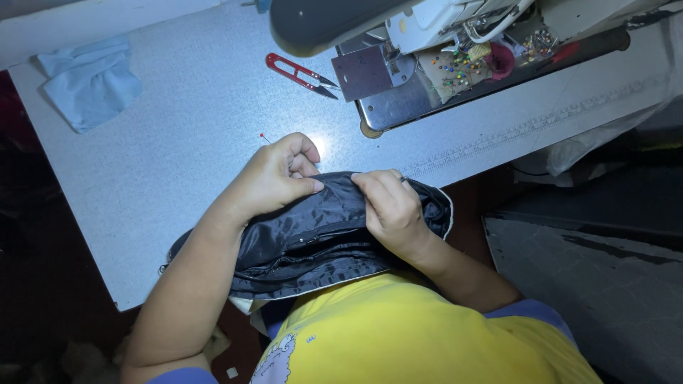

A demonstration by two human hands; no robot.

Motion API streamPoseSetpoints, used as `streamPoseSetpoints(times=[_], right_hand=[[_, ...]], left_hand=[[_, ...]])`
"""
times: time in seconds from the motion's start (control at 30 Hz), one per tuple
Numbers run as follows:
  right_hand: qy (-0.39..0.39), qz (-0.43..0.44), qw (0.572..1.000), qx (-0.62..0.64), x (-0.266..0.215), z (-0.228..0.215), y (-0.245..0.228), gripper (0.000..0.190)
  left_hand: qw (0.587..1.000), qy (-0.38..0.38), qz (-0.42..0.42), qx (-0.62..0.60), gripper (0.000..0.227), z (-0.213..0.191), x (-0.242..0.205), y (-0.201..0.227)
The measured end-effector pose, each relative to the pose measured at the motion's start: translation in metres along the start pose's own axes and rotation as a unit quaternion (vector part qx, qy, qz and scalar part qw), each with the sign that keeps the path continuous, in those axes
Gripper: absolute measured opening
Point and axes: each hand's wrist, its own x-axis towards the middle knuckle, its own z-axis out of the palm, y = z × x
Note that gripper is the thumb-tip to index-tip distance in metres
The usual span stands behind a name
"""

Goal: Pinning the inner lining of a bag to the outer fabric to prepare it for sewing.

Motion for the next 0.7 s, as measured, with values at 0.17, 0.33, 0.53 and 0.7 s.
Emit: streamPoseSetpoints(times=[0.17, 0.33, 0.53, 0.7], right_hand=[[-0.064, 0.076, 0.994, 0.049, 0.014, -0.018, -0.023, 0.031], [-0.081, 0.089, 0.992, 0.038, 0.016, -0.020, -0.017, 0.033], [-0.084, 0.027, 0.992, -0.089, 0.019, -0.024, -0.010, 0.016], [-0.096, -0.035, 0.985, -0.136, 0.026, -0.036, -0.013, 0.024]], left_hand=[[1.000, 0.001, 0.009, 0.000, 0.039, 0.001, -0.002, -0.001], [1.000, 0.002, 0.015, 0.005, 0.038, 0.002, -0.002, -0.001], [1.000, 0.001, 0.025, -0.002, 0.039, 0.002, -0.003, -0.004], [0.999, -0.006, 0.035, -0.017, 0.039, 0.002, -0.003, -0.003]])
